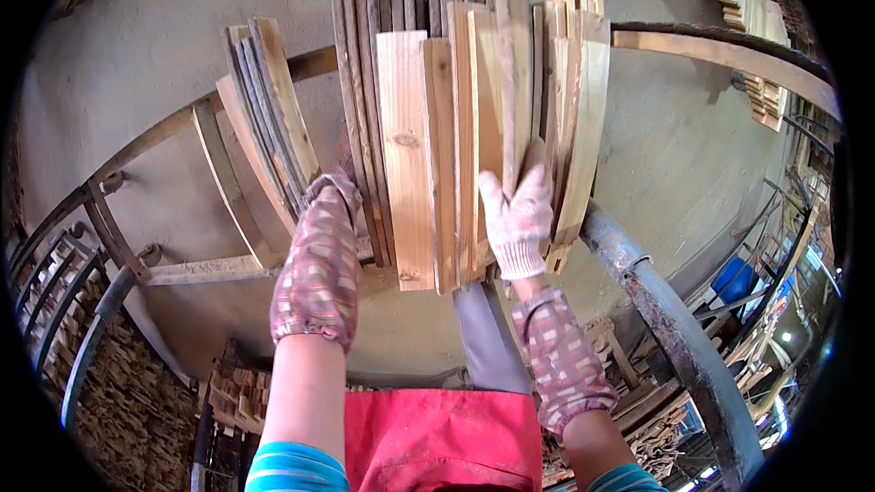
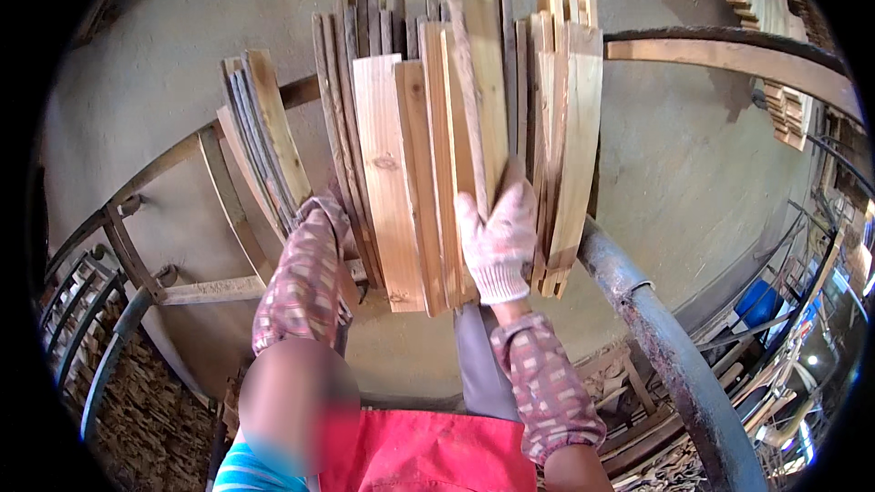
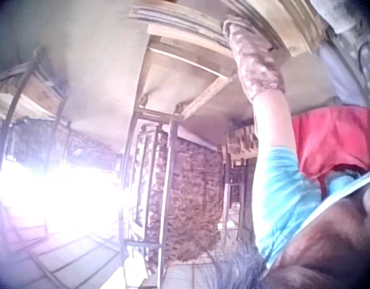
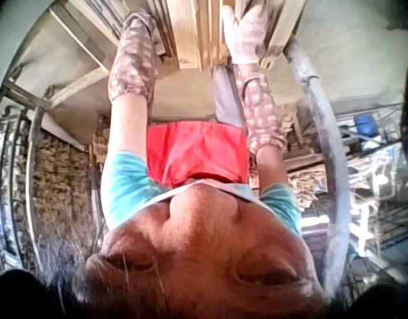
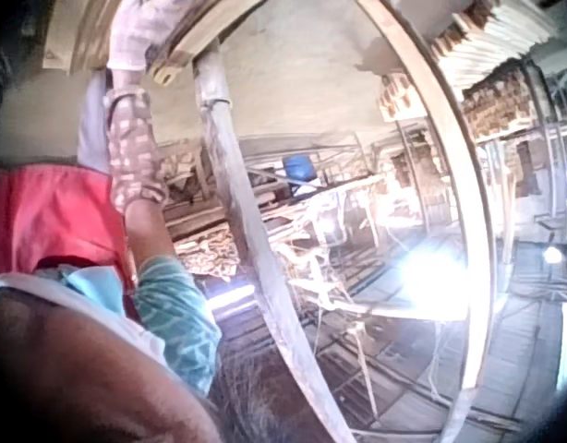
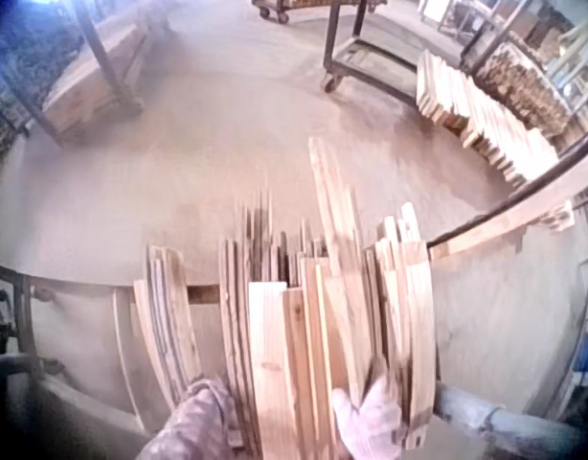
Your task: The person sorts through a large pile of wooden planks on a metal table, picking them up and arranging them into neat stacks. They then carry a stack of planks to a nearby metal rack and place them vertically between the rack's supports. The person returns to the table to continue sorting the remaining planks.
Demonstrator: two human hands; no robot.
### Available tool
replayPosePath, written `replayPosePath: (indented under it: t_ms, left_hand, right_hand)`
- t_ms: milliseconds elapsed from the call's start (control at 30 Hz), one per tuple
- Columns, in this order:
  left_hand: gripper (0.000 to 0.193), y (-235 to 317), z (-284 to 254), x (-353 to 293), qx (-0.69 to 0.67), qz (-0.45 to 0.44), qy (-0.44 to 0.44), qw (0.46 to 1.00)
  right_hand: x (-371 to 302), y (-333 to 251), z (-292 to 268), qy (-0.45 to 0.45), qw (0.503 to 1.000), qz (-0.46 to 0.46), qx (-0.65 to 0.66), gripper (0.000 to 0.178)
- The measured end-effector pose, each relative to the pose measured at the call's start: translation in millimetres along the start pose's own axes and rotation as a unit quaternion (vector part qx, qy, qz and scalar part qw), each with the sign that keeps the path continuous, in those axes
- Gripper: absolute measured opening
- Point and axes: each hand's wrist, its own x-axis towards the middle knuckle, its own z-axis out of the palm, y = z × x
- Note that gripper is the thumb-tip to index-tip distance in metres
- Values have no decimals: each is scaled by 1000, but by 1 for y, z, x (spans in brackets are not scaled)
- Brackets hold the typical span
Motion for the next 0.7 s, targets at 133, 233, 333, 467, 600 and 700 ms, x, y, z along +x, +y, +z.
replayPosePath:
  t_ms: [133, 233, 333, 467, 600, 700]
  left_hand:
    - [78, 0, 4, -11, 19, -22, -9, 1000]
    - [77, -5, 14, -26, 28, -38, -11, 999]
    - [76, -3, 22, -40, 31, -47, -12, 998]
    - [74, -10, 28, -59, 29, -59, 8, 998]
    - [72, -19, 49, -74, 31, -80, 27, 996]
    - [65, -53, -22, -31, 13, -37, 24, 999]
  right_hand:
    - [7, -25, 17, -11, 995, -81, 64, 96]
    - [7, -34, 20, -10, 996, -50, 79, 94]
    - [12, -42, 12, -37, 996, -19, 83, 91]
    - [13, -52, -4, -78, 992, 6, 101, 88]
    - [11, -44, -9, -94, 990, 24, 102, 88]
    - [-15, -51, 2, -94, 990, 6, 100, 87]
